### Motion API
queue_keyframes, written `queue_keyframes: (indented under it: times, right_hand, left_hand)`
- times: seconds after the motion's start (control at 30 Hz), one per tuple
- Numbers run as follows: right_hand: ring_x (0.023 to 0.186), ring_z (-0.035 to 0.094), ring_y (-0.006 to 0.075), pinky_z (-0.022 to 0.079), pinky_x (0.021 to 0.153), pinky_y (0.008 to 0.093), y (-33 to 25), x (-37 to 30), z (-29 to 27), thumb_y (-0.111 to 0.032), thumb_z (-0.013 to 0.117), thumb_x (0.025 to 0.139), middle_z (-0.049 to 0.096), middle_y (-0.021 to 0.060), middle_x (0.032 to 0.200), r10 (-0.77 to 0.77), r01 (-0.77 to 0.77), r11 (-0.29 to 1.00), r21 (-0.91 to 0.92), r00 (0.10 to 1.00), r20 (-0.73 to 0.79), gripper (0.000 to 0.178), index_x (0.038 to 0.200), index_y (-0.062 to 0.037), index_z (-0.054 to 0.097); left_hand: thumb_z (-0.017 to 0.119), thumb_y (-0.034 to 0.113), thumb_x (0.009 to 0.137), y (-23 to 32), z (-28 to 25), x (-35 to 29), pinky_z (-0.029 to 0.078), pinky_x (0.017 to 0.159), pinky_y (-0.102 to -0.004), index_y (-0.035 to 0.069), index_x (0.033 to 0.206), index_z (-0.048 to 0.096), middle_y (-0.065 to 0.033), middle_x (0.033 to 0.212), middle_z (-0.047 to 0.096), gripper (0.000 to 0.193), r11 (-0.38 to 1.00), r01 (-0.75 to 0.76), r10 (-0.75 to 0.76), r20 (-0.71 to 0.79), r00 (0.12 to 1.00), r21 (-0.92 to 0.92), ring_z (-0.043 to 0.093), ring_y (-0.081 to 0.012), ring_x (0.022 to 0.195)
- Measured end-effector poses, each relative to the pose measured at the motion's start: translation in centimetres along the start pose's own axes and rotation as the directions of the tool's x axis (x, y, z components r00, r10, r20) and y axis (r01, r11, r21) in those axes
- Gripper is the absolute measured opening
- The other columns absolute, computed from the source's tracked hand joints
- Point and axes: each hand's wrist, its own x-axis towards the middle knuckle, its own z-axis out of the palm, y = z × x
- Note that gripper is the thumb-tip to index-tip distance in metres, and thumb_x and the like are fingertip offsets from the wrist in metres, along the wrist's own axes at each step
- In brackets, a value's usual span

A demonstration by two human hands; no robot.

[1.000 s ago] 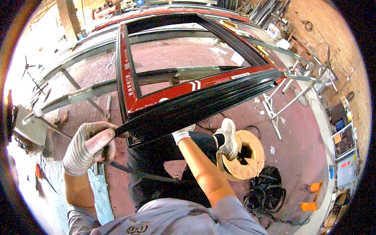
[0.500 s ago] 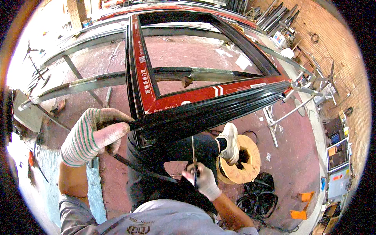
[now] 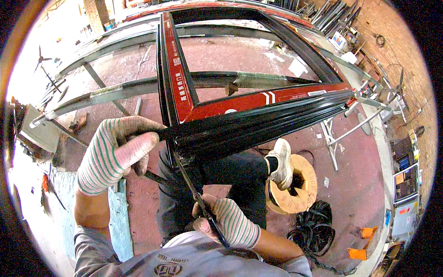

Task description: The person installs a black rubber seal onto a red and black window frame. They use shears to cut the seal to length and press it into the frame's groove, working around the corners.

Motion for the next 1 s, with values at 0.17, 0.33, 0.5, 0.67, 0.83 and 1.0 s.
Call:
queue_keyframes:
  times: [0.17,0.33,0.5,0.67,0.83,1.0]
  right_hand:
    - [0.062,0.054,0.0079,0.042,0.056,0.0232,0.2,-0.1,-0.1,-0.075,0.073,0.075,0.060,-0.0007,0.070,-0.053,0.043,0.981,0.189,0.997,0.049,0.073,0.095,-0.0055,0.066]
    - [0.064,0.056,0.0082,0.043,0.058,0.0233,-0.3,0.0,-0.5,-0.075,0.069,0.079,0.060,-0.0011,0.071,-0.009,0.002,0.995,0.103,0.998,0.065,0.073,0.096,-0.0044,0.066]
    - [0.068,0.059,0.0110,0.046,0.063,0.0262,0.0,0.3,0.2,-0.062,0.066,0.089,0.061,0.0007,0.072,-0.015,0.014,0.999,0.035,1.000,0.008,0.060,0.095,-0.0024,0.065]
    - [0.068,0.059,0.0095,0.045,0.061,0.0249,-0.9,0.8,0.9,-0.058,0.070,0.089,0.059,0.0007,0.072,-0.080,0.082,0.996,0.015,0.992,-0.102,0.057,0.094,-0.0012,0.065]
    - [0.064,0.056,0.0061,0.042,0.057,0.0194,0.3,1.3,1.2,-0.043,0.077,0.089,0.059,-0.0008,0.075,-0.165,0.151,0.984,-0.097,0.973,-0.159,0.046,0.097,0.0003,0.064]
    - [0.061,0.053,0.0025,0.043,0.053,0.0142,1.5,2.3,1.2,-0.014,0.078,0.088,0.059,0.0003,0.080,-0.244,0.236,0.969,-0.072,0.957,-0.154,0.031,0.109,0.0030,0.062]
  left_hand:
    - [0.064,0.020,0.097,0.8,0.1,-0.1,0.043,0.050,-0.0212,0.000,0.111,0.071,0.0018,0.070,0.063,0.025,1.000,0.005,-0.005,-0.002,1.000,-0.027,0.057,-0.0044,0.056]
    - [0.063,0.023,0.096,-0.4,0.2,0.2,0.039,0.045,-0.0211,0.001,0.105,0.071,0.0010,0.066,0.063,0.025,0.998,-0.053,0.054,-0.019,0.998,0.014,0.056,-0.0054,0.051]
    - [0.062,0.017,0.096,-0.7,0.3,-0.1,0.043,0.048,-0.0220,-0.001,0.104,0.070,0.0004,0.070,0.064,0.020,0.999,-0.032,0.032,-0.007,0.999,-0.003,0.057,-0.0060,0.054]
    - [0.062,0.013,0.096,-1.0,0.2,0.2,0.047,0.051,-0.0228,-0.002,0.105,0.070,-0.0004,0.073,0.065,0.020,0.999,-0.039,0.039,0.014,0.999,0.036,0.059,-0.0063,0.057]
    - [0.062,0.014,0.096,-1.2,0.1,0.0,0.047,0.051,-0.0227,-0.003,0.108,0.071,0.0001,0.075,0.065,0.022,0.999,-0.029,0.028,0.018,0.999,0.044,0.059,-0.0062,0.058]
    - [0.062,0.014,0.096,-1.0,0.3,0.1,0.046,0.051,-0.0223,-0.002,0.110,0.071,0.0007,0.075,0.065,0.023,0.999,-0.019,0.018,0.029,0.999,0.033,0.058,-0.0054,0.058]
